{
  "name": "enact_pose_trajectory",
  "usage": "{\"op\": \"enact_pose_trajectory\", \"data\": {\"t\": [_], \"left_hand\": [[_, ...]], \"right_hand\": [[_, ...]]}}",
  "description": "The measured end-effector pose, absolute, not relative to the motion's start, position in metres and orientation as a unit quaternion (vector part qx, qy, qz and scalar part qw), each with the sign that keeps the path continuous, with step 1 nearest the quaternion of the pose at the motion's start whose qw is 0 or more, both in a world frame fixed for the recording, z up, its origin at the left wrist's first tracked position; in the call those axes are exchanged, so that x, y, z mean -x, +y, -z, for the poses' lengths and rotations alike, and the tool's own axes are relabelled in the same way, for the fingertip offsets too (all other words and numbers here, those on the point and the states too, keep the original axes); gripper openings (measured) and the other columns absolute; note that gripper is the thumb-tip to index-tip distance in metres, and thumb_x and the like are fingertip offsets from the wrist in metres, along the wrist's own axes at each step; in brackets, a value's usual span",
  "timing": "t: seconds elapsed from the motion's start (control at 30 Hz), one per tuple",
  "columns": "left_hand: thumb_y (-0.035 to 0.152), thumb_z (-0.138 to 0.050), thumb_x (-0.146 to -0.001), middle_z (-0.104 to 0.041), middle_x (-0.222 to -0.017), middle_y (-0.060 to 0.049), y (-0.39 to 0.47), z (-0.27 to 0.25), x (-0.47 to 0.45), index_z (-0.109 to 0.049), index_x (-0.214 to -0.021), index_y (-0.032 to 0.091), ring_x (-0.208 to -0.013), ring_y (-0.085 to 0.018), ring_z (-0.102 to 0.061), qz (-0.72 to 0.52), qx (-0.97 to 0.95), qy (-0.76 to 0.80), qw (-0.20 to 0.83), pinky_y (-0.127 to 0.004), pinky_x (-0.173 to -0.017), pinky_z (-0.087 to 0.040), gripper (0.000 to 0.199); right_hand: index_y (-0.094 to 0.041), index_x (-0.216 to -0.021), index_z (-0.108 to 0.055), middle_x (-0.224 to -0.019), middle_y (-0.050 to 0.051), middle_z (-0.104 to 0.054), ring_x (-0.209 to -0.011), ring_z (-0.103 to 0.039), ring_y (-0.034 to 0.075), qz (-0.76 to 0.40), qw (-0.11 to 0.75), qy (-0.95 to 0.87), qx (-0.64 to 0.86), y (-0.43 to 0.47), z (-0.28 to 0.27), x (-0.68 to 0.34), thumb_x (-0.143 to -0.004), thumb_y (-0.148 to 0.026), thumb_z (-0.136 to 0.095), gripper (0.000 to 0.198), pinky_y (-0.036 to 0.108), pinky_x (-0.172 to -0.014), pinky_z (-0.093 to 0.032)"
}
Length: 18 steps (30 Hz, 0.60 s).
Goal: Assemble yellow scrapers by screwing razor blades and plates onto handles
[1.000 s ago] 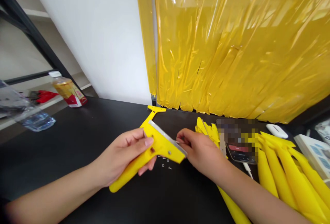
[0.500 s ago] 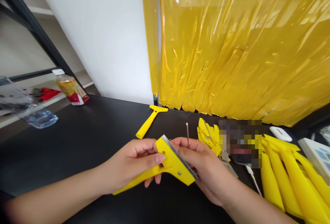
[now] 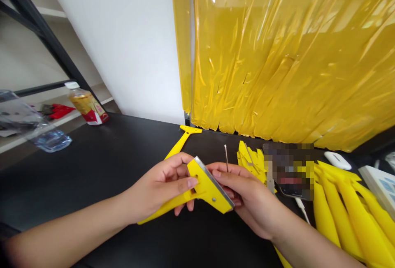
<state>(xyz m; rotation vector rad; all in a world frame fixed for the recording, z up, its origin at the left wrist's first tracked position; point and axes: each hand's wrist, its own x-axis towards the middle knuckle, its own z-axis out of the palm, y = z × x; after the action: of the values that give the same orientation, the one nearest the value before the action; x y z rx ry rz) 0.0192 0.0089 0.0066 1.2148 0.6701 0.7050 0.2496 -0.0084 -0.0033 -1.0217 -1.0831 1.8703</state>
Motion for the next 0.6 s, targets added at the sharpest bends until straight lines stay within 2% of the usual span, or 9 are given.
{"op": "enact_pose_trajectory", "data": {"t": [0.13, 0.27, 0.33, 0.4, 0.5, 0.6], "left_hand": [[0.038, -0.075, -0.095, -0.073, -0.093, -0.005, 0.009, -0.009, -0.018, -0.057, -0.104, 0.019, -0.070, -0.015, -0.075, -0.322, -0.549, 0.303, 0.710, -0.014, -0.045, -0.050, 0.027], [0.037, -0.075, -0.096, -0.074, -0.092, -0.005, 0.015, -0.011, -0.017, -0.057, -0.099, 0.019, -0.075, -0.018, -0.075, -0.351, -0.502, 0.321, 0.722, -0.016, -0.045, -0.049, 0.026], [0.038, -0.074, -0.096, -0.073, -0.089, -0.004, 0.021, -0.010, -0.015, -0.058, -0.098, 0.019, -0.075, -0.018, -0.074, -0.379, -0.484, 0.331, 0.716, -0.018, -0.046, -0.050, 0.025], [0.037, -0.074, -0.096, -0.073, -0.089, -0.005, 0.027, -0.010, -0.012, -0.059, -0.098, 0.018, -0.075, -0.018, -0.074, -0.405, -0.471, 0.345, 0.703, -0.019, -0.048, -0.051, 0.024], [0.037, -0.074, -0.096, -0.074, -0.096, -0.007, 0.031, -0.010, -0.010, -0.061, -0.101, 0.018, -0.077, -0.018, -0.073, -0.428, -0.464, 0.365, 0.684, -0.020, -0.049, -0.052, 0.024], [0.039, -0.073, -0.096, -0.074, -0.100, -0.007, 0.032, -0.011, -0.010, -0.063, -0.104, 0.018, -0.083, -0.019, -0.074, -0.439, -0.466, 0.382, 0.666, -0.021, -0.051, -0.053, 0.025]], "right_hand": [[-0.019, -0.118, -0.074, -0.071, -0.003, -0.047, -0.057, -0.027, 0.008, -0.766, 0.336, -0.404, 0.370, -0.007, -0.001, -0.252, -0.094, -0.047, -0.070, 0.036, 0.023, -0.053, -0.025], [-0.024, -0.111, -0.071, -0.085, 0.000, -0.051, -0.064, -0.034, 0.010, -0.753, 0.370, -0.396, 0.373, -0.003, -0.011, -0.255, -0.093, -0.044, -0.069, 0.027, 0.024, -0.055, -0.030], [-0.025, -0.105, -0.069, -0.089, 0.000, -0.053, -0.067, -0.042, 0.012, -0.680, 0.415, -0.427, 0.429, 0.002, -0.012, -0.259, -0.090, -0.040, -0.072, 0.021, 0.025, -0.057, -0.036], [-0.027, -0.110, -0.068, -0.092, 0.000, -0.058, -0.069, -0.050, 0.013, -0.573, 0.430, -0.493, 0.492, 0.010, -0.009, -0.267, -0.089, -0.042, -0.072, 0.026, 0.028, -0.061, -0.043], [-0.031, -0.132, -0.065, -0.090, 0.001, -0.065, -0.069, -0.057, 0.017, -0.398, 0.366, -0.610, 0.579, 0.022, 0.000, -0.281, -0.093, -0.052, -0.066, 0.044, 0.032, -0.065, -0.046], [-0.031, -0.128, -0.065, -0.081, -0.001, -0.066, -0.071, -0.058, 0.020, -0.271, 0.338, -0.646, 0.629, 0.029, 0.006, -0.291, -0.091, -0.052, -0.069, 0.043, 0.033, -0.065, -0.043]]}}
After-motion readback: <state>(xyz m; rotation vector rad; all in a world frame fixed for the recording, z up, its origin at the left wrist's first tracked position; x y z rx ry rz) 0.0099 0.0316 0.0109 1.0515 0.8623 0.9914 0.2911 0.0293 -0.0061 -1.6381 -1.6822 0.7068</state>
